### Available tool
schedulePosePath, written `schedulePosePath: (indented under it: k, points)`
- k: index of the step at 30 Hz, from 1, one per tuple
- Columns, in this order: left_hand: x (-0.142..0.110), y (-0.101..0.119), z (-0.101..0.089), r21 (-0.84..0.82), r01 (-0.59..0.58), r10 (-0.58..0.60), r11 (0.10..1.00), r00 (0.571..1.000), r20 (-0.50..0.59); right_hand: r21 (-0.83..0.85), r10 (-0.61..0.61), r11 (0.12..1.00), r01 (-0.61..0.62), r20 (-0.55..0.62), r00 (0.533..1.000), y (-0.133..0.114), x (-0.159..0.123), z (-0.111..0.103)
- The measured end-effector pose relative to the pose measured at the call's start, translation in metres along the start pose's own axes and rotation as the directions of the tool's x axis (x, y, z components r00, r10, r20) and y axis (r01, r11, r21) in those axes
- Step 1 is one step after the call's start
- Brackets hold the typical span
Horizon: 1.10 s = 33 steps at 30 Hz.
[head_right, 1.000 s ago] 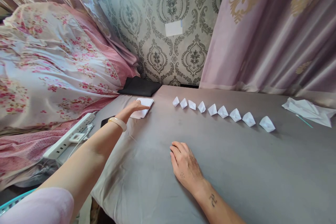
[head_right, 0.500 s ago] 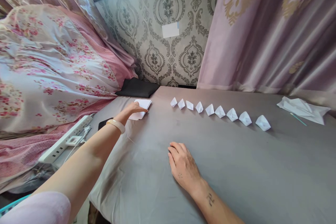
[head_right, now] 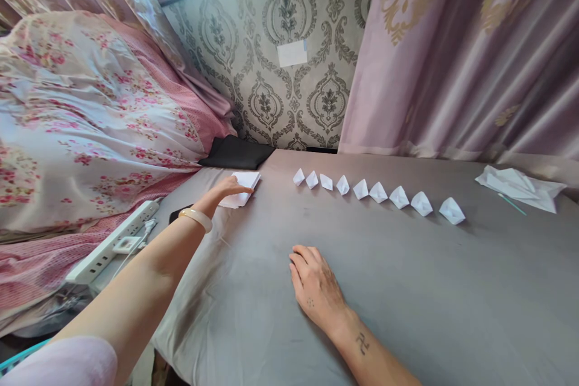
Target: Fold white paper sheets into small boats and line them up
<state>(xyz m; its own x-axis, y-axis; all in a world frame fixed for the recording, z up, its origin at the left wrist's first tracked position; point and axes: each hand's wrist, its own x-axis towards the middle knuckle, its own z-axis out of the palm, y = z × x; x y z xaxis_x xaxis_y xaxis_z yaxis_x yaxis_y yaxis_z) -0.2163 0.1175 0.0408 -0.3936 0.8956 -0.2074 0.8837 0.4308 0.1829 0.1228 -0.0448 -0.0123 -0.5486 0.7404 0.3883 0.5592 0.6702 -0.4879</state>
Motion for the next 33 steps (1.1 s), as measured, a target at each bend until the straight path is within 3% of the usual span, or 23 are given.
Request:
schedulePosePath:
  k: [8, 20, 27, 33]
  points:
    - [0.005, -0.003, -0.001, -0.079, -0.002, 0.003, 0.997, 1.0, 0.012, 0.006, 0.005, 1.0, -0.006, 0.007, 1.0, -0.001, 0.0, 0.0]
    - [-0.008, -0.022, -0.014, -0.357, 0.047, -0.042, 0.933, 0.999, 0.023, 0.021, 0.017, 1.0, -0.017, 0.001, 1.0, 0.001, 0.001, 0.001]
    - [-0.031, -0.019, -0.005, -0.354, 0.095, -0.132, 0.93, 0.988, -0.083, 0.013, 0.009, 1.0, -0.008, -0.03, 1.0, 0.0, 0.001, 0.001]
    - [-0.073, -0.003, -0.009, -0.201, 0.081, -0.144, 0.976, 0.935, -0.325, -0.008, 0.022, 1.0, -0.022, -0.031, 0.999, -0.003, 0.001, 0.0]
